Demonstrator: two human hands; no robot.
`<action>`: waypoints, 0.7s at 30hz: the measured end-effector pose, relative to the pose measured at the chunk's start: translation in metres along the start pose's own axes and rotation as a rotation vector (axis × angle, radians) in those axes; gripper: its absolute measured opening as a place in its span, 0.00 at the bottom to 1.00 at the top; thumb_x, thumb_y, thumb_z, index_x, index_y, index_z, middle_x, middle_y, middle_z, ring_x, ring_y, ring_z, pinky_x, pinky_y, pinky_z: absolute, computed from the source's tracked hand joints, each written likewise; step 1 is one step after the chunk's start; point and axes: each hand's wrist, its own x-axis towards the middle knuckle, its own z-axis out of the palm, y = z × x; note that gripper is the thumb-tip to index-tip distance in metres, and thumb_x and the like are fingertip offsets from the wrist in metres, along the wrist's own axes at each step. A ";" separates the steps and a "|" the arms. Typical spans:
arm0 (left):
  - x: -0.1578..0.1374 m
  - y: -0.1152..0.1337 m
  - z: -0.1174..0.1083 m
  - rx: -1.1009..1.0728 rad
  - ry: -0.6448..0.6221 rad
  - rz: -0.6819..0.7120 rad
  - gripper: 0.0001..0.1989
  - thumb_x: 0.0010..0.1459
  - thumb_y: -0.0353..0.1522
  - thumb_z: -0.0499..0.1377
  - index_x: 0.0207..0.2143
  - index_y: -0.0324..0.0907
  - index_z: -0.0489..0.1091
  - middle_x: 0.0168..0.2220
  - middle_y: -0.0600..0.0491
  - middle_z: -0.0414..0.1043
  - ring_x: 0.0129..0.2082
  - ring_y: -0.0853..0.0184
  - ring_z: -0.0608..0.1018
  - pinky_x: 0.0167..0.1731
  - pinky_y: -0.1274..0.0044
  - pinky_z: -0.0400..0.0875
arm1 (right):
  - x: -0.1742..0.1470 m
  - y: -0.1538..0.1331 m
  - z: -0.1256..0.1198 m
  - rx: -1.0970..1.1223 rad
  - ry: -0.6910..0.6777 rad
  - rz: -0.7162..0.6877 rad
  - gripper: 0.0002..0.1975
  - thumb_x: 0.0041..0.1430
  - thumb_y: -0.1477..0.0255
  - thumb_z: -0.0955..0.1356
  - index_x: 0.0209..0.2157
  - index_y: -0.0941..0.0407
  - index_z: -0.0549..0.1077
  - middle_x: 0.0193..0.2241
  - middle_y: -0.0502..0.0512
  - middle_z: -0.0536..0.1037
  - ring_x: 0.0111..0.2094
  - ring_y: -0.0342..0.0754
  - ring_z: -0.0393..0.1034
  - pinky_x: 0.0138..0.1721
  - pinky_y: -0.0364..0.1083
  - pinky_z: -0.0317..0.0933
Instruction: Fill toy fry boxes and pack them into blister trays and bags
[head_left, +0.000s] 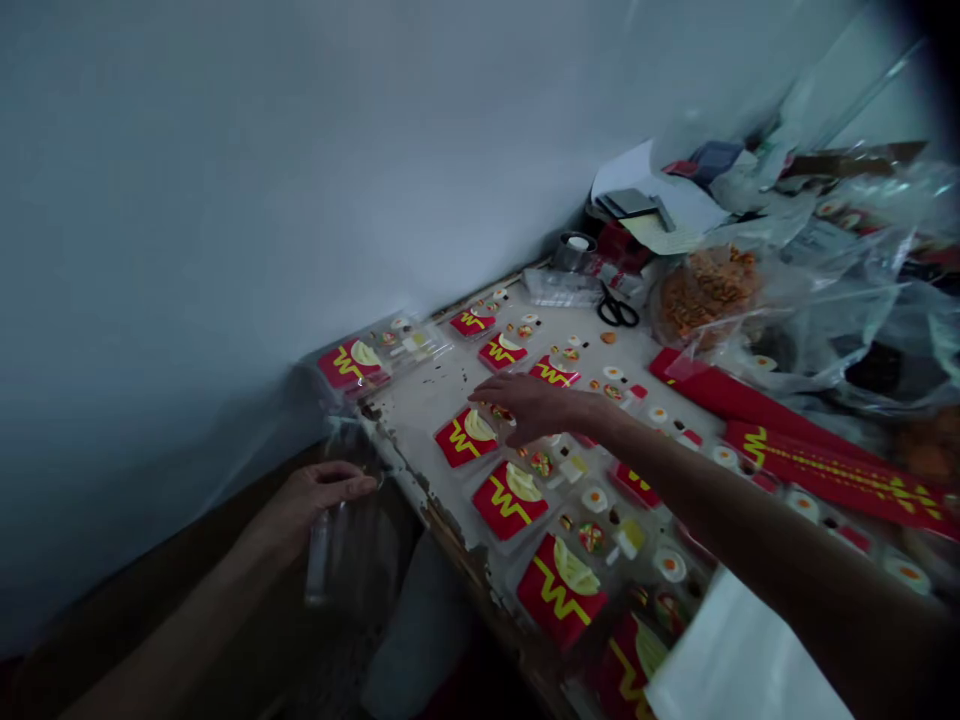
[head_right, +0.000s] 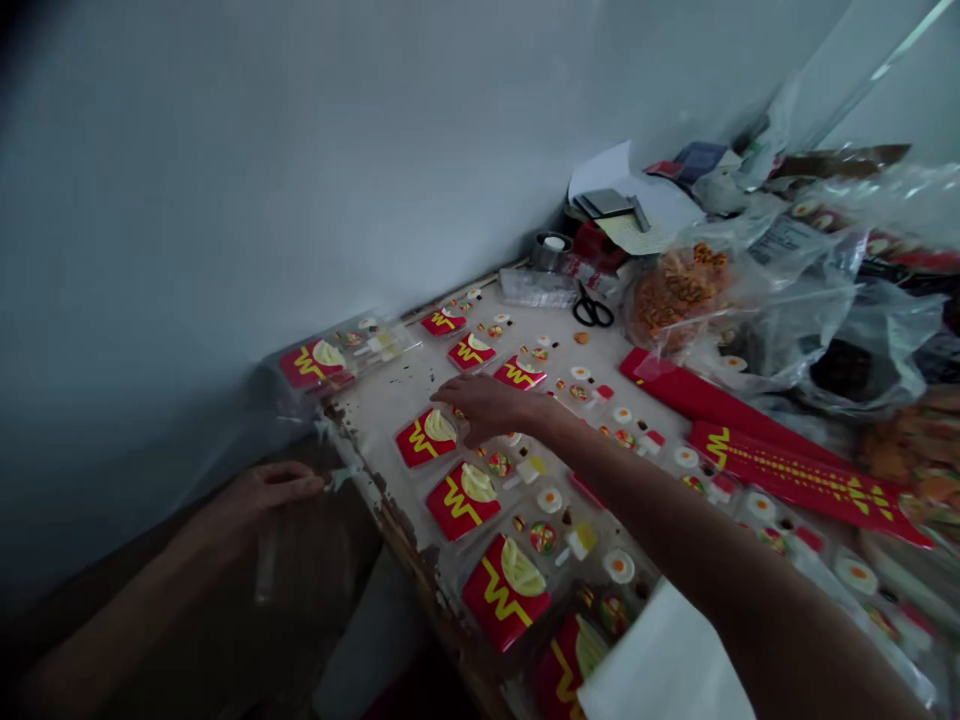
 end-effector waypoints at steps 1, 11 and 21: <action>0.005 -0.002 0.000 -0.019 0.000 -0.015 0.18 0.42 0.40 0.75 0.27 0.40 0.73 0.23 0.57 0.71 0.22 0.71 0.71 0.24 0.80 0.64 | 0.004 0.000 0.002 -0.027 -0.041 -0.008 0.44 0.41 0.75 0.78 0.62 0.56 0.67 0.61 0.65 0.69 0.61 0.63 0.62 0.60 0.60 0.56; 0.011 0.009 0.007 -0.018 -0.002 -0.036 0.19 0.39 0.41 0.75 0.31 0.39 0.81 0.32 0.49 0.79 0.30 0.68 0.76 0.31 0.79 0.68 | 0.036 -0.005 0.032 -0.096 0.008 -0.051 0.53 0.36 0.70 0.79 0.66 0.60 0.61 0.58 0.69 0.69 0.59 0.66 0.62 0.62 0.61 0.52; -0.007 0.002 0.008 0.362 0.257 0.252 0.14 0.40 0.40 0.73 0.24 0.42 0.75 0.25 0.54 0.76 0.25 0.68 0.74 0.27 0.77 0.65 | 0.010 -0.049 -0.008 -0.182 0.331 0.037 0.55 0.40 0.64 0.80 0.67 0.56 0.56 0.60 0.66 0.65 0.60 0.67 0.61 0.58 0.62 0.59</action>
